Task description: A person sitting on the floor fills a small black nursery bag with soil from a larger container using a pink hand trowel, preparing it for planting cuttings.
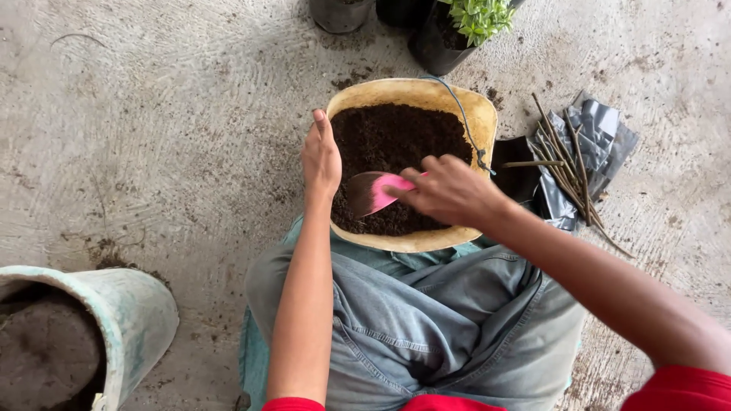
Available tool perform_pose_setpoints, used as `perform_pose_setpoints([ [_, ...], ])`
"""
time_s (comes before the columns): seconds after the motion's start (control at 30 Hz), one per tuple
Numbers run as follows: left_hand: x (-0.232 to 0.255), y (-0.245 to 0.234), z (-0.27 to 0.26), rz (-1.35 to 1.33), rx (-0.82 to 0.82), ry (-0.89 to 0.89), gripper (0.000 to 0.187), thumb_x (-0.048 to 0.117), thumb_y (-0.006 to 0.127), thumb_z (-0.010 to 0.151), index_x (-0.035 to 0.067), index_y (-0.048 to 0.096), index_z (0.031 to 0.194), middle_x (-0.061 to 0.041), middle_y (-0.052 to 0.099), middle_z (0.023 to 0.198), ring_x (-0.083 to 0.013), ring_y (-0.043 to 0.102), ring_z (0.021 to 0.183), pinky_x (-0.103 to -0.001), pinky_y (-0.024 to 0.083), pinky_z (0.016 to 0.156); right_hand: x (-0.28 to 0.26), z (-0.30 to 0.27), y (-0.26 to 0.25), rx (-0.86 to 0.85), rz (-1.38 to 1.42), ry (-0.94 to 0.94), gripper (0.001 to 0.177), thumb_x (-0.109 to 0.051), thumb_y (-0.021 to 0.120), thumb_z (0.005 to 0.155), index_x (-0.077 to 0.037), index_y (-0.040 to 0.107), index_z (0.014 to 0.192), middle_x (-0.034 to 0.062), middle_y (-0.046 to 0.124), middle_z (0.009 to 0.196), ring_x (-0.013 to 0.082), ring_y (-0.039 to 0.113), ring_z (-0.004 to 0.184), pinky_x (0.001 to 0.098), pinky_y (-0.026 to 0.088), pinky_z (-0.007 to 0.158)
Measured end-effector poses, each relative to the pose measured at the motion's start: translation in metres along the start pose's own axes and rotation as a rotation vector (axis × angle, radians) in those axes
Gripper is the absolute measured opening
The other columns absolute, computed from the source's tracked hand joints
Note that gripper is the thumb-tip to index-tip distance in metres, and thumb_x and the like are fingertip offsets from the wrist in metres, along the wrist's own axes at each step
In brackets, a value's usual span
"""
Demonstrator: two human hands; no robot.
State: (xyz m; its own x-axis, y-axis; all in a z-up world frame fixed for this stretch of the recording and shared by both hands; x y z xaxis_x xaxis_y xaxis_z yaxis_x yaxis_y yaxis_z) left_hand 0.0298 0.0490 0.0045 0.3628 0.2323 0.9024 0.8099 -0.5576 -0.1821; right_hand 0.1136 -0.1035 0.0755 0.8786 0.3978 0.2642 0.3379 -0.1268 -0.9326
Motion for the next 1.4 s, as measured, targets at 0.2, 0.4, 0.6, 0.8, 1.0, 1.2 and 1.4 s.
perform_pose_setpoints([
  [0.2,-0.009,-0.001,0.008,0.013,-0.009,-0.035,0.096,0.075,0.012,0.098,0.003,0.044,0.152,-0.029,0.048,0.151,-0.0469,0.042,0.142,-0.058,0.031,0.119,-0.052,0.021,0.041,0.286,-0.046,0.040,0.030,-0.013,0.063,0.087,-0.017,0.071,0.116,0.0111,0.066,0.090,0.0284,0.058,0.062,0.0392,0.045,0.053],
  [0.4,-0.015,0.001,0.014,0.023,-0.002,-0.035,0.089,0.073,0.018,0.101,0.005,0.045,0.152,-0.026,0.048,0.151,-0.0449,0.044,0.141,-0.058,0.036,0.117,-0.014,-0.021,0.037,0.037,-0.077,0.003,0.033,-0.013,0.061,0.093,-0.021,0.070,0.124,0.0064,0.068,0.098,0.0233,0.067,0.073,0.0345,0.052,0.060],
  [0.6,-0.010,0.001,0.010,0.017,-0.012,-0.006,0.089,0.072,0.019,0.102,0.004,0.044,0.153,-0.028,0.048,0.151,-0.0451,0.045,0.140,-0.058,0.038,0.114,0.011,-0.055,0.025,-0.015,-0.221,0.155,0.039,-0.010,0.070,0.085,-0.020,0.071,0.123,0.0095,0.067,0.094,0.0271,0.066,0.070,0.0393,0.051,0.056],
  [0.8,-0.004,0.001,0.006,0.037,-0.003,-0.002,0.088,0.071,0.018,0.102,0.004,0.044,0.153,-0.028,0.048,0.151,-0.0450,0.046,0.139,-0.058,0.039,0.114,0.013,-0.087,0.027,-0.492,0.345,0.412,0.046,-0.014,0.043,0.101,-0.026,0.059,0.143,0.0079,0.076,0.096,0.0238,0.074,0.065,0.0334,0.059,0.056],
  [1.0,0.011,-0.003,-0.006,0.022,0.018,0.009,0.088,0.070,0.018,0.102,0.003,0.045,0.152,-0.028,0.049,0.150,-0.0450,0.046,0.140,-0.057,0.040,0.113,-0.011,-0.072,0.065,-0.283,0.335,0.299,0.038,-0.028,0.050,0.102,-0.026,0.064,0.137,0.0098,0.075,0.086,0.0316,0.075,0.062,0.0449,0.059,0.056],
  [1.2,0.005,0.000,0.001,0.039,-0.004,-0.007,0.094,0.078,0.016,0.098,0.008,0.044,0.153,-0.028,0.047,0.151,-0.0413,0.052,0.135,-0.049,0.047,0.108,-0.012,-0.067,0.065,-0.107,0.241,0.445,0.038,-0.027,0.049,0.101,-0.023,0.066,0.136,0.0063,0.069,0.075,0.0310,0.073,0.058,0.0482,0.058,0.050],
  [1.4,-0.004,0.002,0.007,0.024,-0.021,0.001,0.093,0.076,0.016,0.100,0.006,0.040,0.156,-0.025,0.042,0.157,-0.0436,0.038,0.145,-0.058,0.032,0.117,-0.017,-0.070,0.058,0.099,0.242,0.569,0.037,-0.029,0.048,0.104,-0.020,0.065,0.136,0.0072,0.064,0.070,0.0333,0.071,0.051,0.0502,0.057,0.046],
])
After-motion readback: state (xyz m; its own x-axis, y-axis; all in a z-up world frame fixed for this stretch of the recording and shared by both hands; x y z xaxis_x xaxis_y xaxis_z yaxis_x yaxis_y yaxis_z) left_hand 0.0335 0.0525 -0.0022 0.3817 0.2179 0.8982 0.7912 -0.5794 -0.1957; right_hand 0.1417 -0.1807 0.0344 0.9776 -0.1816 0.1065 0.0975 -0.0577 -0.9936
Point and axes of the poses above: each hand's wrist, its own z-axis towards the middle knuckle, its own y-axis out of the palm, x = y × z, the point moved 8 cm from there along z, towards the middle knuckle
